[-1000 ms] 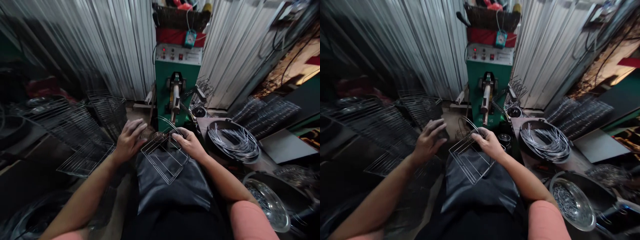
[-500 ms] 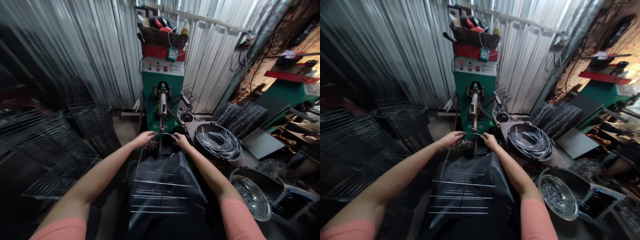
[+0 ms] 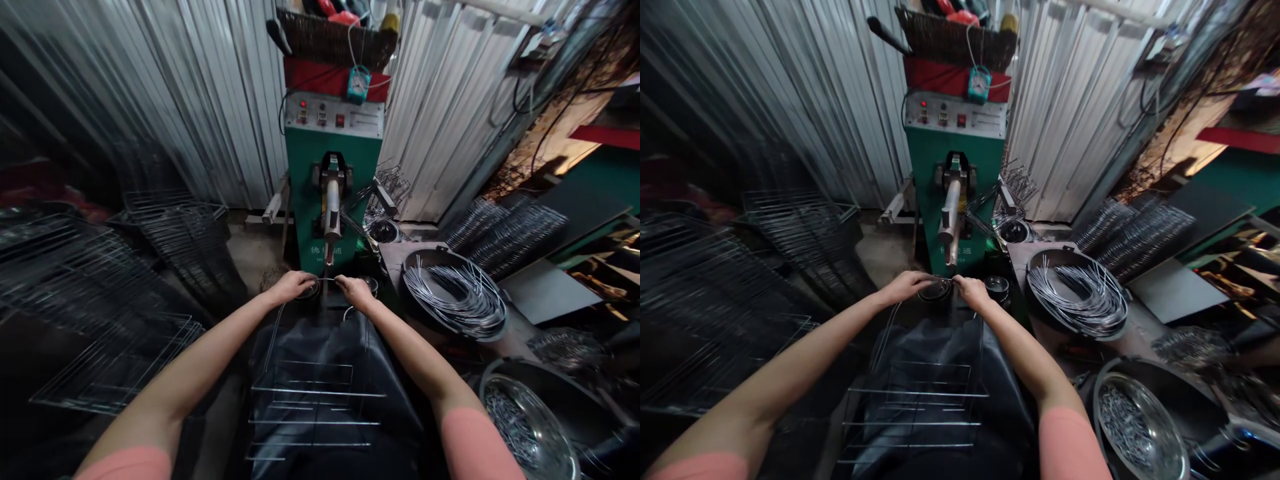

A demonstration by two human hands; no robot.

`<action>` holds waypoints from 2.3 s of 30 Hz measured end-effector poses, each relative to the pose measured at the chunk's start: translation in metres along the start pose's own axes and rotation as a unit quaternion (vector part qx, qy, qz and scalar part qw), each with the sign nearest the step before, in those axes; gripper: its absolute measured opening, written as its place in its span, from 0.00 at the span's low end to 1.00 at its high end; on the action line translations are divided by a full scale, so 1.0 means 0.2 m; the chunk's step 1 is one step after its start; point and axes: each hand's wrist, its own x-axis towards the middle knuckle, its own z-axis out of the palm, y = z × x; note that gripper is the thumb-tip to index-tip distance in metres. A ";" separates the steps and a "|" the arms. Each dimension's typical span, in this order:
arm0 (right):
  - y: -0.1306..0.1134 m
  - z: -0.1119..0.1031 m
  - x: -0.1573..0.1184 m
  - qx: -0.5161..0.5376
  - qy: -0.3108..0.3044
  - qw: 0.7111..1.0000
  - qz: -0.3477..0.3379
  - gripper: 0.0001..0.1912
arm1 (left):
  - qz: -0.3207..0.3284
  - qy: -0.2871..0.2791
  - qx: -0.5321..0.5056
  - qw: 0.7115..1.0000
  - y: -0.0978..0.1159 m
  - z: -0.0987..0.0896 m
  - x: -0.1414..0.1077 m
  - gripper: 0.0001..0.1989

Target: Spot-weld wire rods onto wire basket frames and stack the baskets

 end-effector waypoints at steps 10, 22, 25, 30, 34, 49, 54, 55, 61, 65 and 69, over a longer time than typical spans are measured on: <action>0.01 -0.01 0.06 -0.095 -0.060 0.993 -0.046 0.23 | 0.058 0.003 0.192 0.980 -0.03 0.05 0.03 0.20; 0.04 -0.16 0.21 -0.121 -0.067 0.990 -0.036 0.19 | 0.021 -0.014 0.205 0.978 0.03 -0.08 0.20 0.13; 0.04 -0.16 0.20 -0.129 -0.072 0.988 -0.040 0.19 | 0.025 -0.022 0.215 0.976 0.03 -0.08 0.20 0.12; 0.03 -0.15 0.21 -0.126 -0.069 0.988 -0.048 0.19 | 0.024 -0.025 0.232 0.972 0.00 -0.07 0.20 0.12; 0.03 -0.16 0.22 -0.107 -0.063 0.991 -0.048 0.17 | 0.033 -0.020 0.185 0.982 -0.02 -0.07 0.20 0.11; 0.07 -0.11 0.25 -0.070 -0.041 0.995 -0.055 0.15 | 0.049 -0.014 0.133 0.990 -0.04 -0.07 0.21 0.08; 0.08 -0.11 0.26 -0.049 -0.036 0.997 -0.040 0.13 | 0.045 -0.004 0.126 0.991 -0.05 -0.07 0.22 0.09; 0.08 -0.11 0.27 -0.042 -0.034 0.998 -0.035 0.13 | 0.043 -0.005 0.123 0.992 -0.05 -0.07 0.22 0.09; 0.08 -0.12 0.28 0.000 -0.040 0.999 -0.006 0.09 | 0.037 -0.013 0.100 0.994 -0.06 -0.07 0.23 0.10; 0.08 -0.11 0.29 0.045 -0.033 0.998 -0.002 0.08 | 0.024 -0.016 0.088 0.996 -0.05 -0.09 0.23 0.10; 0.11 -0.11 0.28 0.174 -0.020 0.984 0.021 0.13 | 0.025 -0.020 0.093 0.995 -0.04 -0.10 0.23 0.10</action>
